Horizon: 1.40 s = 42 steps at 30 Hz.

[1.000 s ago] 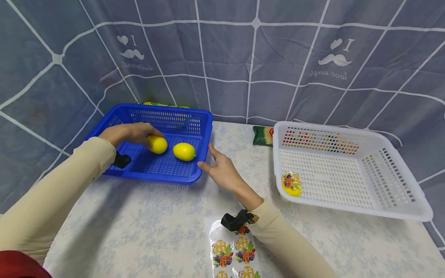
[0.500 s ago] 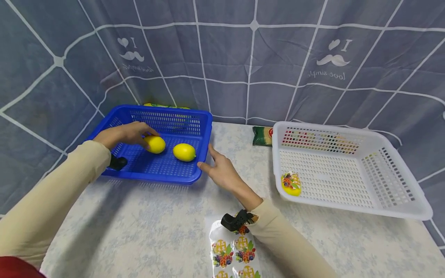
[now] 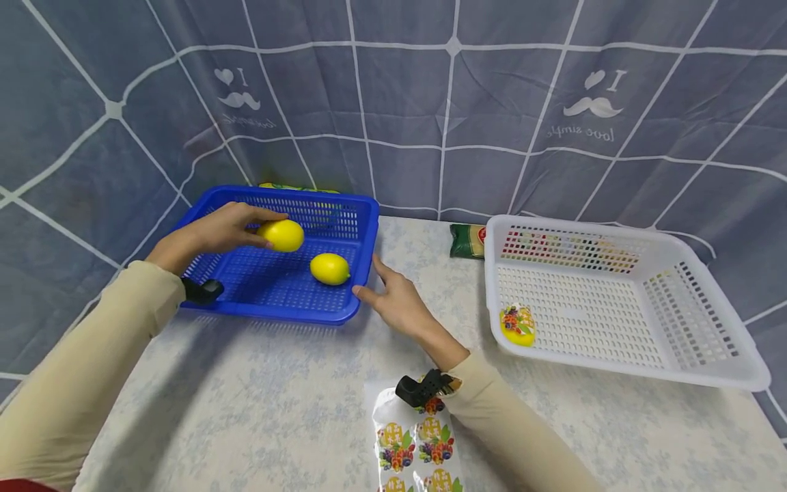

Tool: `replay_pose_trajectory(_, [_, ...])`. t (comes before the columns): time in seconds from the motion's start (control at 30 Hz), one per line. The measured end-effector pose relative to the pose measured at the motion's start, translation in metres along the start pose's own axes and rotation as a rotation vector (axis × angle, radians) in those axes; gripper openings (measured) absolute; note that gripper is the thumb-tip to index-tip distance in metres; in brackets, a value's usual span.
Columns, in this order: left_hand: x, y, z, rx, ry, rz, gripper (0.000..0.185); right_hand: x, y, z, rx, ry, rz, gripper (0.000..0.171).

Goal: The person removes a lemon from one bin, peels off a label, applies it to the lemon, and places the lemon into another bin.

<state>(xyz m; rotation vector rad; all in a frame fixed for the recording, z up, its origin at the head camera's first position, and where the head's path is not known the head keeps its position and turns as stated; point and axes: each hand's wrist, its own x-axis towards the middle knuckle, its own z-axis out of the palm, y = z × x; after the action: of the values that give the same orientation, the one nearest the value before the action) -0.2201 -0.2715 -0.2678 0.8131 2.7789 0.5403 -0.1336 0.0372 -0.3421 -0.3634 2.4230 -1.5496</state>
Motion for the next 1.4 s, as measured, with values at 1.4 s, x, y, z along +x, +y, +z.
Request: replay_pose_trajectory(1.4, [0.038, 0.15, 0.071, -0.552, 0.101, 0.285, 0.055, -0.032, 0.013, -0.092, 0.259, -0.007, -0.288, 0.066])
